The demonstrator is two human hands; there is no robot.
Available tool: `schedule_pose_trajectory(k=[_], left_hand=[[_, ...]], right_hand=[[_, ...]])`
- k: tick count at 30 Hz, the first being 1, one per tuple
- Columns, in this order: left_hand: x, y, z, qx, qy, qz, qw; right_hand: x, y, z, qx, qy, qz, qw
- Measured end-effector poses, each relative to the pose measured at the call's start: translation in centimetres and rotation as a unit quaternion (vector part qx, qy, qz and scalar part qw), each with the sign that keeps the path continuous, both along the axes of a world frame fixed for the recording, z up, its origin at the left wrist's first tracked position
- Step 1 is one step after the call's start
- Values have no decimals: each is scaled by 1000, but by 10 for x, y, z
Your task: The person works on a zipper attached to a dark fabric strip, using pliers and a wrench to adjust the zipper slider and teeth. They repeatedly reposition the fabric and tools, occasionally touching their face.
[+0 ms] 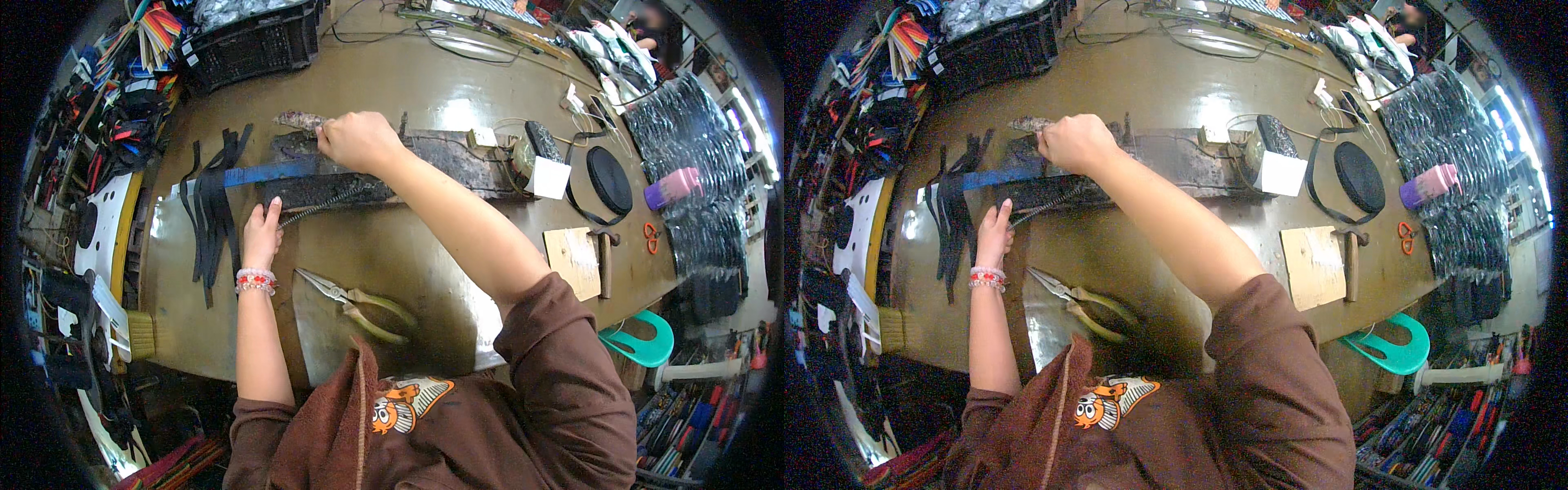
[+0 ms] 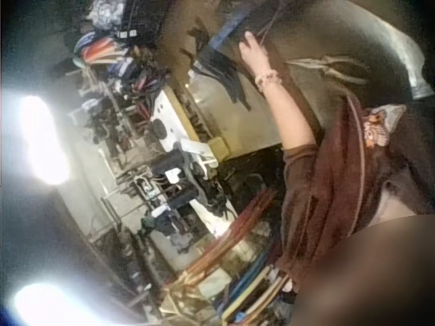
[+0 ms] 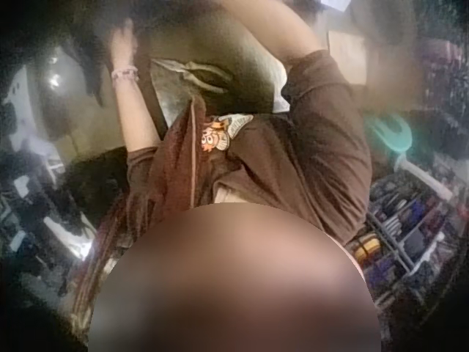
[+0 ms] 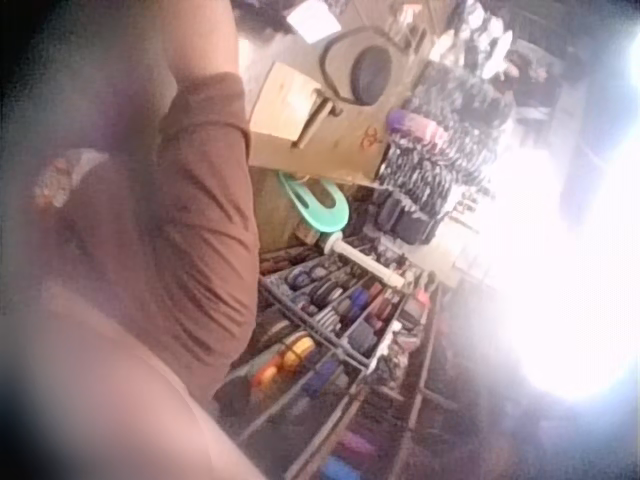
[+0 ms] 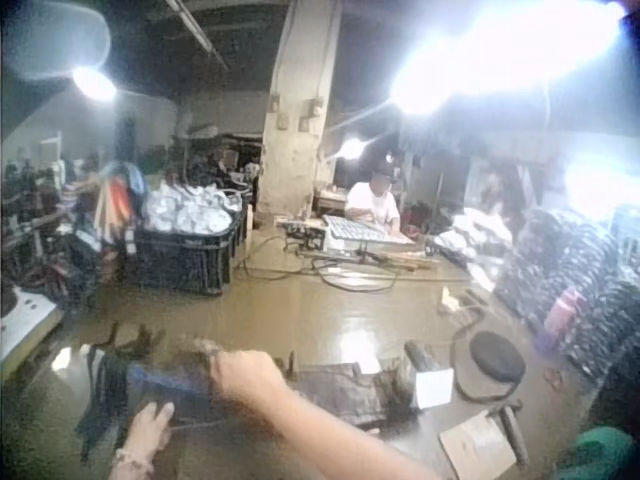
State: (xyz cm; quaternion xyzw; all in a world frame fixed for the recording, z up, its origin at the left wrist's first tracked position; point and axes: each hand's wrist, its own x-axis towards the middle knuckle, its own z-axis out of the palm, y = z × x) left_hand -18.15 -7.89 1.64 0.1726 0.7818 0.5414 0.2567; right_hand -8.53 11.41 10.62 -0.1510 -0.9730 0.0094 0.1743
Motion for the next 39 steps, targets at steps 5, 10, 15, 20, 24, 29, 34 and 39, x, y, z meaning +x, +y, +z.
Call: schedule_pose_trajectory(k=[5, 10, 15, 20, 24, 29, 34, 39], left_hand=[[-3, -1, -3, 8, -25, -11, 1000], [-4, 0, -5, 5, -6, -14, 1000], [-7, 1, -6, -34, 31, -11, 999], [-8, 2, -8, -12, -7, -8, 1000], [-6, 0, -4, 7, -20, -11, 1000], [-2, 0, 0, 25, -38, -10, 999], [1, -1, -1, 21, -6, -5, 1000], [0, -1, -2, 27, -24, -14, 999]], right_hand=[[-5, 11, -4, -15, 61, -24, 998], [-5, 8, -7, -17, 59, -43, 997], [3, -8, -13, 73, 84, 22, 994], [1, -7, -14, 83, 70, 15, 994], [-2, -1, -11, 24, 62, -12, 998], [-2, 2, -11, 10, 109, -1, 994], [-7, 5, -15, -69, 91, -46, 992], [-13, 14, -17, -109, 94, -85, 986]])
